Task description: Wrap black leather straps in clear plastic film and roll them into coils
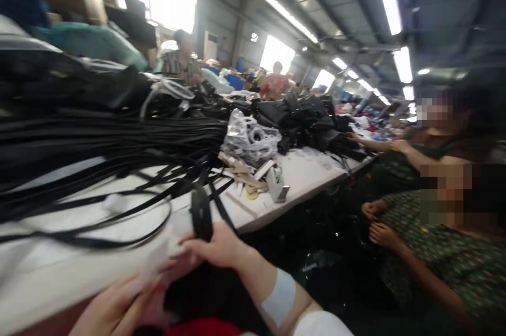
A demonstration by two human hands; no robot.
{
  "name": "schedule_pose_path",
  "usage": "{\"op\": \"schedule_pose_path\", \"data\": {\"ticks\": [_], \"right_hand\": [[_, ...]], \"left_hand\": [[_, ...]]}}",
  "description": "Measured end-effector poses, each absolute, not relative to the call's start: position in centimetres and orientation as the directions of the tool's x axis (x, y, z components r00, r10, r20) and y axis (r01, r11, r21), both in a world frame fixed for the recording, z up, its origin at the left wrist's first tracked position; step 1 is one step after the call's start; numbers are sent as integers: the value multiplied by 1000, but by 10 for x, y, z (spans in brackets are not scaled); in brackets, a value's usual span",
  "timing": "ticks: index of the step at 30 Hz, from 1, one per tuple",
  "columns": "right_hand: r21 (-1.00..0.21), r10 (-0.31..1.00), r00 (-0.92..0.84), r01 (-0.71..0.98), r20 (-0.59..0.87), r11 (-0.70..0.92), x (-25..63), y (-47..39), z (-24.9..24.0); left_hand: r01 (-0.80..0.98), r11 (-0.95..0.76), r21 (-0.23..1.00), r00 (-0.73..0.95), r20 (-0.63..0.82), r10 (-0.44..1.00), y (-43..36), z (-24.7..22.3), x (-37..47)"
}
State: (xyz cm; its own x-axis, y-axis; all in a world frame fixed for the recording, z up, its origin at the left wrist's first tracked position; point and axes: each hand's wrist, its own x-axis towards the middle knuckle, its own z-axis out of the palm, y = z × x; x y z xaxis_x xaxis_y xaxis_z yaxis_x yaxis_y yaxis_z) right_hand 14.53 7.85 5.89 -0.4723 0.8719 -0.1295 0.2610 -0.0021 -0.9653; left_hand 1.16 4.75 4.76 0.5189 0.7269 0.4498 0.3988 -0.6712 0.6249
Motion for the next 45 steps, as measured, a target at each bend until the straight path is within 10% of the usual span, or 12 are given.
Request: {"op": "schedule_pose_path", "data": {"ticks": [7, 24, 35, 45], "right_hand": [[-929, 821, -570, 287, 30, 233, 162, 92, 83], [-870, 508, -861, 277, -35, 408, 155, 103, 95], [-838, 679, -733, 400, -49, 371, 144, 100, 83], [-882, 781, -625, 360, 14, 305, 135, 90, 79]], "left_hand": [[526, -435, 730, 403, 236, 884, -7, 52, -58], [543, -496, 677, 500, 214, 839, -8, 56, -63], [604, -543, 584, 490, 265, 830, -6, 50, -58], [492, -425, 760, 450, 196, 871, -3, 49, -51]]}}
